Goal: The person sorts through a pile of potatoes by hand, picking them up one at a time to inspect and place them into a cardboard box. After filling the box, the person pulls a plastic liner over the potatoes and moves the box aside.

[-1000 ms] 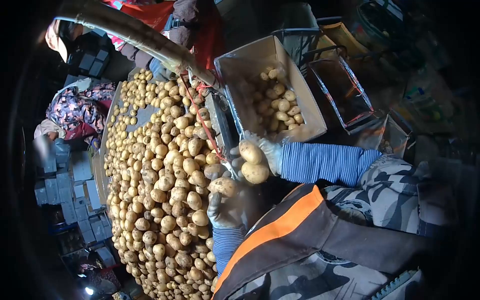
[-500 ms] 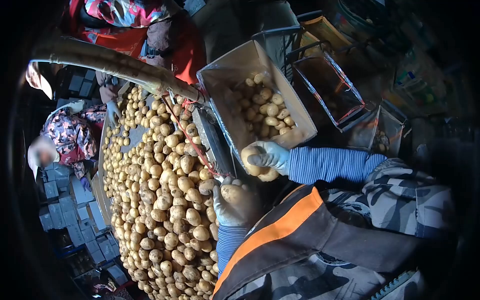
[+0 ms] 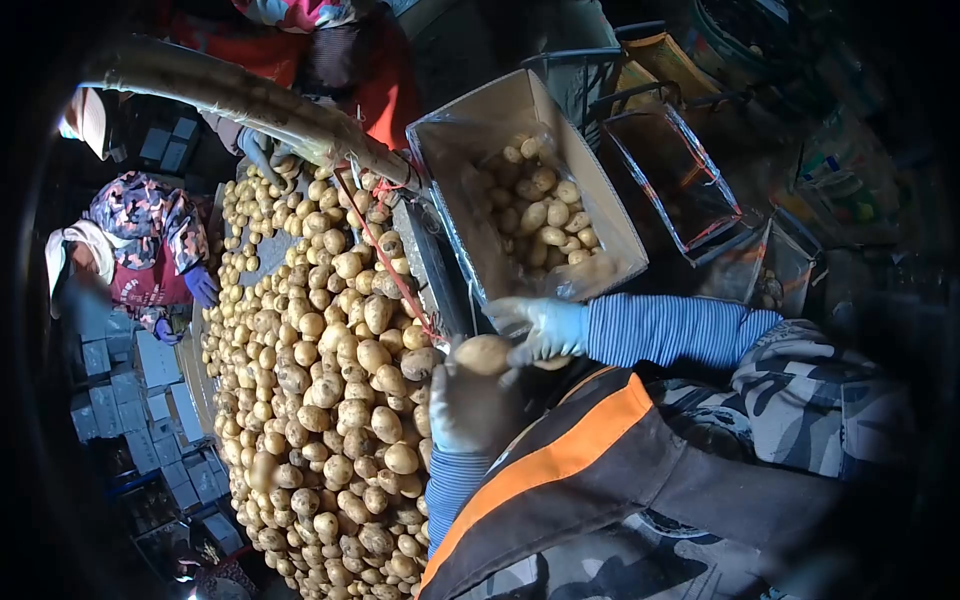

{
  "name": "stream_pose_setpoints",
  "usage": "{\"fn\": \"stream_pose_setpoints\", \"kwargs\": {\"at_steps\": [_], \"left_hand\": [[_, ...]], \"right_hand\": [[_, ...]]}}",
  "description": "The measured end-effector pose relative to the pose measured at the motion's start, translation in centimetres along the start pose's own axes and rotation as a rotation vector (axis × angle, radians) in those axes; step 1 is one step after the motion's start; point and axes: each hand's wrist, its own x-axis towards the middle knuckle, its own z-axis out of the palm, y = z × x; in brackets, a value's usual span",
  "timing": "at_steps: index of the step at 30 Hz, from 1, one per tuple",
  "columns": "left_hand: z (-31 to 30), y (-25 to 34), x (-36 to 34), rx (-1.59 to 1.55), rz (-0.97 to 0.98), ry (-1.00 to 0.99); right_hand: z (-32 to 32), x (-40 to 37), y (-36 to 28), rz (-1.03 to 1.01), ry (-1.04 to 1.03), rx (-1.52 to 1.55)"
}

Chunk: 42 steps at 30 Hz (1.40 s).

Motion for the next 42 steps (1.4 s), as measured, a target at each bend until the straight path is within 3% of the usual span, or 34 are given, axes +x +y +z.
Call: {"fn": "stream_pose_setpoints", "kwargs": {"at_steps": [1, 2, 4, 6, 7, 8, 12, 13, 15, 17, 21, 24, 26, 28, 30, 32, 34, 35, 36, 38, 40, 42], "left_hand": [[-1.9, -1.5, 0.2, 0.119, -0.036, -0.076], [-3.7, -3.0, 0.4, 0.238, -0.071, -0.150], [-3.2, -2.7, 0.4, 0.168, -0.275, -0.153], [-1.9, -1.8, -0.2, 0.140, -0.430, -0.145], [-0.6, -1.2, -0.8, 0.155, -0.440, -0.138], [0.3, -0.8, -1.3, 0.158, -0.425, -0.137], [0.2, -0.8, -1.5, 0.073, -0.323, -0.178], [0.3, -0.6, -1.6, 0.072, -0.306, -0.172], [1.3, 0.2, -2.2, 0.105, -0.289, -0.132], [1.6, 0.7, -2.6, 0.099, -0.280, -0.092], [2.1, 1.6, -3.6, 0.043, -0.191, -0.065], [2.6, 2.1, -4.7, 0.030, -0.128, -0.044], [2.1, 2.4, -5.4, 0.030, -0.071, -0.026], [1.5, 2.5, -6.3, 0.021, -0.012, -0.003], [1.0, 2.7, -7.8, 0.011, 0.048, 0.027], [0.0, 2.5, -8.5, 0.154, 0.141, 0.061], [1.1, 2.8, -9.4, 0.488, 0.309, 0.213], [2.2, 4.1, -9.8, 1.244, 0.611, 0.238], [-0.2, 4.2, -8.4, 1.435, 0.858, 0.057], [0.6, 5.2, -7.9, 1.937, 0.886, 0.073], [-3.2, 2.9, -6.2, 2.407, 0.779, 0.093], [-2.9, 3.3, -6.3, 2.402, 0.694, 0.103]], "right_hand": [[0.6, 0.1, -0.1, 0.039, -0.007, -0.159], [-1.0, 1.7, 3.4, -0.251, -0.071, -0.585], [-2.9, 2.6, 7.2, -0.377, -0.071, -0.588], [-3.2, 0.2, 5.0, 0.047, -0.044, 0.154], [-2.6, -1.0, 1.7, 0.039, 0.088, 0.201], [-3.2, -2.8, -2.4, 0.227, 0.217, 0.125], [-19.1, -7.3, -4.2, -0.152, 0.532, 0.575], [-22.1, -9.7, -6.3, -0.237, 0.557, 0.491], [-26.5, -11.6, -7.4, -0.281, 0.991, -0.304], [-26.5, -10.1, -7.5, -0.227, 1.248, -0.936], [-18.4, -2.3, -8.0, -0.390, 0.658, -0.528], [-4.6, 3.5, -9.5, -0.266, 0.178, -0.653], [0.0, 7.5, -9.3, -0.533, -0.085, -1.199], [3.6, 11.4, -7.9, -0.615, -0.287, -1.284], [7.4, 12.9, -8.0, -0.654, -0.314, -1.708], [8.8, 15.6, -7.2, -0.813, -0.359, -1.851], [8.9, 17.9, -5.9, -0.972, -0.285, -1.807], [8.8, 18.2, -5.1, -0.964, -0.253, -1.698], [9.2, 17.3, -5.2, -1.002, -0.204, -1.665], [9.8, 15.1, -3.9, -0.829, -0.210, -1.630], [9.3, 14.3, -1.0, -0.714, -0.193, -1.781], [9.4, 15.0, -0.4, -0.643, -0.199, -1.801]]}}
